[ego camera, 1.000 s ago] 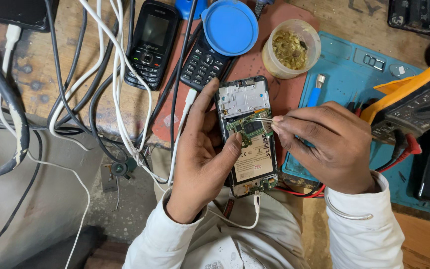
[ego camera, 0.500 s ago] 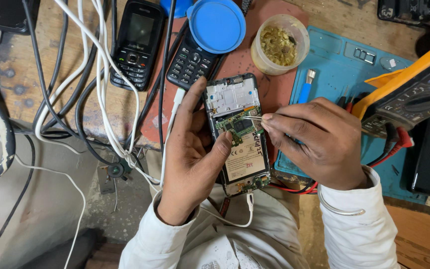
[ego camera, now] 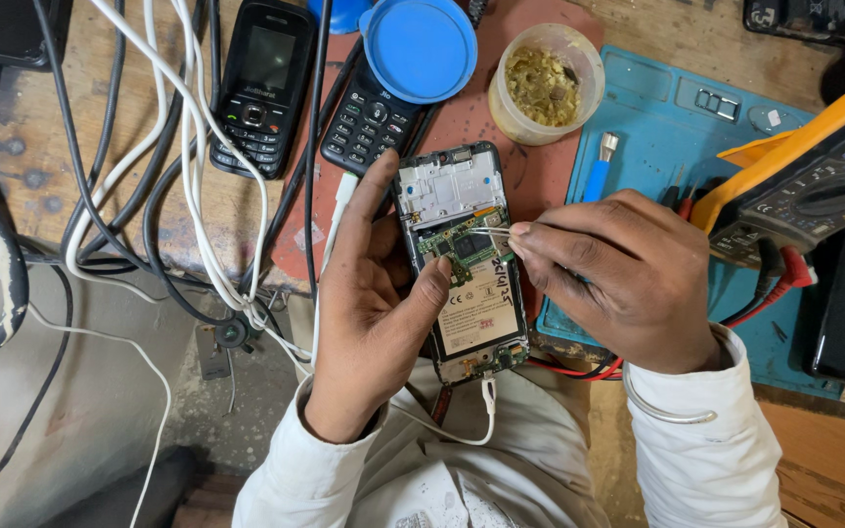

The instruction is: The person holds a disassembled smartphone and uses tweezers to probe and adjust components on the motherboard. The person repeatedly touches various points on the circuit board while the phone remains connected to a power source.

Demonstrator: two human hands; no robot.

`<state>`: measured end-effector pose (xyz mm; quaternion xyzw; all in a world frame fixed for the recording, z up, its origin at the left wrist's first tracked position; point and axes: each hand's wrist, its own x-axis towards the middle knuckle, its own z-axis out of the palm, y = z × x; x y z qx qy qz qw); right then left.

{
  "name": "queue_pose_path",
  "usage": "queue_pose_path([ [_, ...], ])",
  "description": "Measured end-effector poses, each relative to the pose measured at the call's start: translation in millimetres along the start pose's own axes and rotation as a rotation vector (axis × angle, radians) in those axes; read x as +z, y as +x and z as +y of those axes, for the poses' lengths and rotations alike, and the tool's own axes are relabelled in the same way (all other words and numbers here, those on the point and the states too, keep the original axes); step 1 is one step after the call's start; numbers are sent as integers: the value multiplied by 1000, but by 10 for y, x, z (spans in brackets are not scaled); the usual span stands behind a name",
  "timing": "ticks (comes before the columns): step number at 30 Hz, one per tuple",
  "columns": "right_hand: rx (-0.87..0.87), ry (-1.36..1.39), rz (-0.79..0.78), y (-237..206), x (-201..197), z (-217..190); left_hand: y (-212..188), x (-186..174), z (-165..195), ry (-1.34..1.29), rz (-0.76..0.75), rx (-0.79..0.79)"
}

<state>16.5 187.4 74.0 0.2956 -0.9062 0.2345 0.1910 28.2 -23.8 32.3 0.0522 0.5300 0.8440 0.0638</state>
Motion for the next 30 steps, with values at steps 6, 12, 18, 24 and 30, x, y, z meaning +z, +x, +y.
queue_pose_path([
  [6,-37,-3,15,10,5,7,5,2,-2,4,-1,12],
  [12,-50,-12,6,16,-1,3,0,-1,6,2,-5,1],
  [18,-37,-19,13,15,13,-2,2,-11,0,-11,-15,4],
  [24,-35,-13,18,4,20,3,0,-9,0,-13,-14,-5],
  [30,-29,-18,20,2,18,9,-1,-10,8,-10,-12,-12],
])
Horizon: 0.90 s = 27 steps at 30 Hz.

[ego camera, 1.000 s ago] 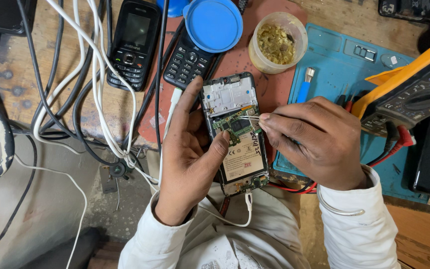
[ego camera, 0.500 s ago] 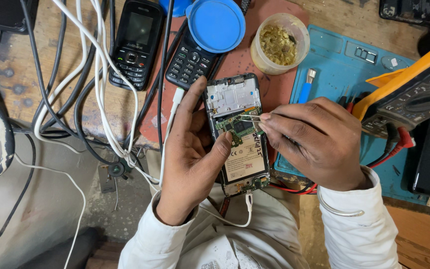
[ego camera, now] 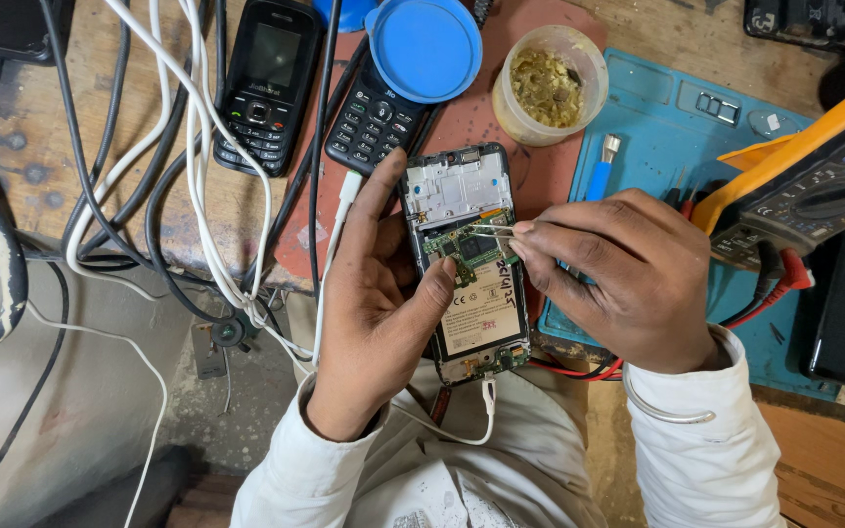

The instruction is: The person holds a disassembled smartphone and uses tweezers to probe and adjust components on the motherboard. The person repeatedly touches various points on the circuit board while the phone remains connected to a power source.

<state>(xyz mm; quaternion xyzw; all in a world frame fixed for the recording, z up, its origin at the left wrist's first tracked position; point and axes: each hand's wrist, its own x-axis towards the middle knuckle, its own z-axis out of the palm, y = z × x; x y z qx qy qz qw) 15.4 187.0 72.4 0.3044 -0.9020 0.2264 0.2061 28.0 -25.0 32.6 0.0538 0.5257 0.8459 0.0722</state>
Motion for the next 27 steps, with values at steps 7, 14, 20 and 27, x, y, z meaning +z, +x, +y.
queue_pose_path([
  [7,5,7,-8,6,-2,1,0,-1,0,-3,-1,7],
  [14,9,13,-17,13,-5,1,3,3,7,4,1,-1],
  [20,12,8,-16,5,-3,-2,6,10,15,6,5,-7],
  [27,9,10,-4,-25,3,18,6,9,11,5,4,5],
])
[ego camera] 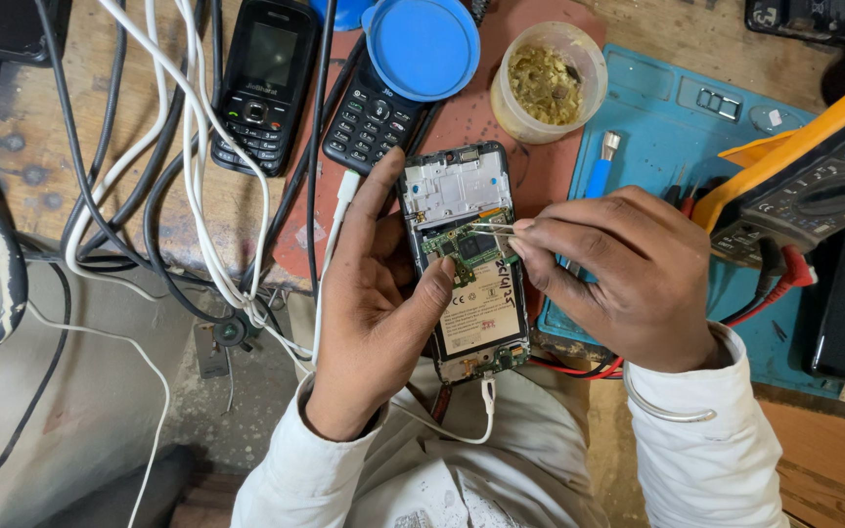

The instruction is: The person holds a disassembled smartphone and uses tweezers to probe and adjust components on the motherboard. The person repeatedly touches various points on the circuit board while the phone remains connected to a power source.

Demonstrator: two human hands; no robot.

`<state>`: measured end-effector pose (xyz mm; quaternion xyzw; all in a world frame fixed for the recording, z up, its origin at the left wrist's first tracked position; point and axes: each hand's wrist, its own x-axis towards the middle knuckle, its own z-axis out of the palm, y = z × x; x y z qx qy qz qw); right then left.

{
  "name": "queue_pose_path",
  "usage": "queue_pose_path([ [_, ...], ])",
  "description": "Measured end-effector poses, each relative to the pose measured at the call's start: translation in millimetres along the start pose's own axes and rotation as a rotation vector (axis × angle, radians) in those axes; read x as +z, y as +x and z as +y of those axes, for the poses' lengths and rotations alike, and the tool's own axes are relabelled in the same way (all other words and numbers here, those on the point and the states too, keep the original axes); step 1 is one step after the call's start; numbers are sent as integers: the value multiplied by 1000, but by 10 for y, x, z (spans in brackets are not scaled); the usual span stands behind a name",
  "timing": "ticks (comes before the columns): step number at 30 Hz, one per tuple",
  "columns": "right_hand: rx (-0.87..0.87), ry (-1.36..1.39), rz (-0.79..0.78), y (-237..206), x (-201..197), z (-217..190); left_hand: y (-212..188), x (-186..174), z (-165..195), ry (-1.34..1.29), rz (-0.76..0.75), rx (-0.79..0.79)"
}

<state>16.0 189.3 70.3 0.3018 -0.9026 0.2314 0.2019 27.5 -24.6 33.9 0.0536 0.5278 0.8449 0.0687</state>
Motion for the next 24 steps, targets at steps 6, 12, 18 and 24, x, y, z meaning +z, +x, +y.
queue_pose_path([
  [6,29,-14,43,34,-18,-24,-5,-4,0,-15,-3,-2],
  [12,19,-39,66,90,-28,-62,-1,-3,-13,-15,-6,5],
  [18,19,-39,64,82,-25,-52,-5,1,-10,-12,-3,2],
  [24,24,-29,51,124,-35,-90,-5,-4,-10,-6,-4,6],
])
